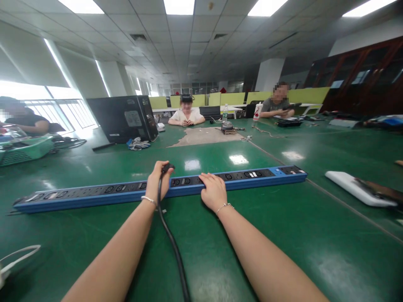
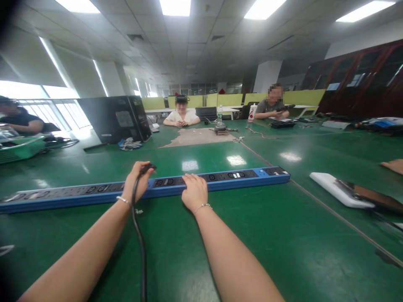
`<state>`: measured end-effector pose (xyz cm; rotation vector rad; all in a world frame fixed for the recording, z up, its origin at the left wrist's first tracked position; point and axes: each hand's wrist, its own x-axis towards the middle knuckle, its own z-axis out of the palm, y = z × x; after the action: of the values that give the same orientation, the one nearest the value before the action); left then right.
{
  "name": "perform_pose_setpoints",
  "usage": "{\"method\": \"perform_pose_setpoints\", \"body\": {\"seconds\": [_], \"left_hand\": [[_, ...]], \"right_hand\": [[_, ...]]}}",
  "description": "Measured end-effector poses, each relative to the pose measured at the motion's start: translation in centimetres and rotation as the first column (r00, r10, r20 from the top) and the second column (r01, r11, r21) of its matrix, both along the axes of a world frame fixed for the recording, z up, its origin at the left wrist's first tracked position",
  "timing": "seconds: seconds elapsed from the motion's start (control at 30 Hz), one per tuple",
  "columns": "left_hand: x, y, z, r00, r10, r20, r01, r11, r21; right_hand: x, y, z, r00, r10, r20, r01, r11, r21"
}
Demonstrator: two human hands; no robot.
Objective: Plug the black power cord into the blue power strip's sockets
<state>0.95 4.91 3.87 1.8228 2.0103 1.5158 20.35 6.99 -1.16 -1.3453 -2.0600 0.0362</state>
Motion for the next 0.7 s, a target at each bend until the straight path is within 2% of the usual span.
{"method": "perform_pose_setpoints", "body": {"seconds": [0.03,0.1,0.2,0.33,0.7], "left_hand": [[-1.7,-0.3,0.0,1.000,0.023,-0.006,-0.023,0.998,-0.058],[-4.4,-0.9,-0.2,0.999,-0.017,-0.049,0.008,0.986,-0.169],[-6.2,-1.3,-1.2,0.991,-0.104,-0.087,0.082,0.970,-0.231],[-5.8,-1.0,-2.1,0.988,-0.101,-0.118,0.075,0.976,-0.205],[-4.3,-1.3,-1.6,0.946,-0.077,-0.314,0.016,0.981,-0.191]], "right_hand": [[0.0,0.0,0.0,1.000,0.000,-0.004,0.000,1.000,-0.001],[-0.1,0.1,0.0,1.000,-0.004,-0.014,0.004,1.000,0.000],[-0.1,0.1,0.0,1.000,-0.009,-0.025,0.009,1.000,0.006],[0.0,0.1,0.1,1.000,-0.008,-0.016,0.008,1.000,0.014],[0.1,0.0,0.1,1.000,-0.009,-0.014,0.009,1.000,-0.003]]}}
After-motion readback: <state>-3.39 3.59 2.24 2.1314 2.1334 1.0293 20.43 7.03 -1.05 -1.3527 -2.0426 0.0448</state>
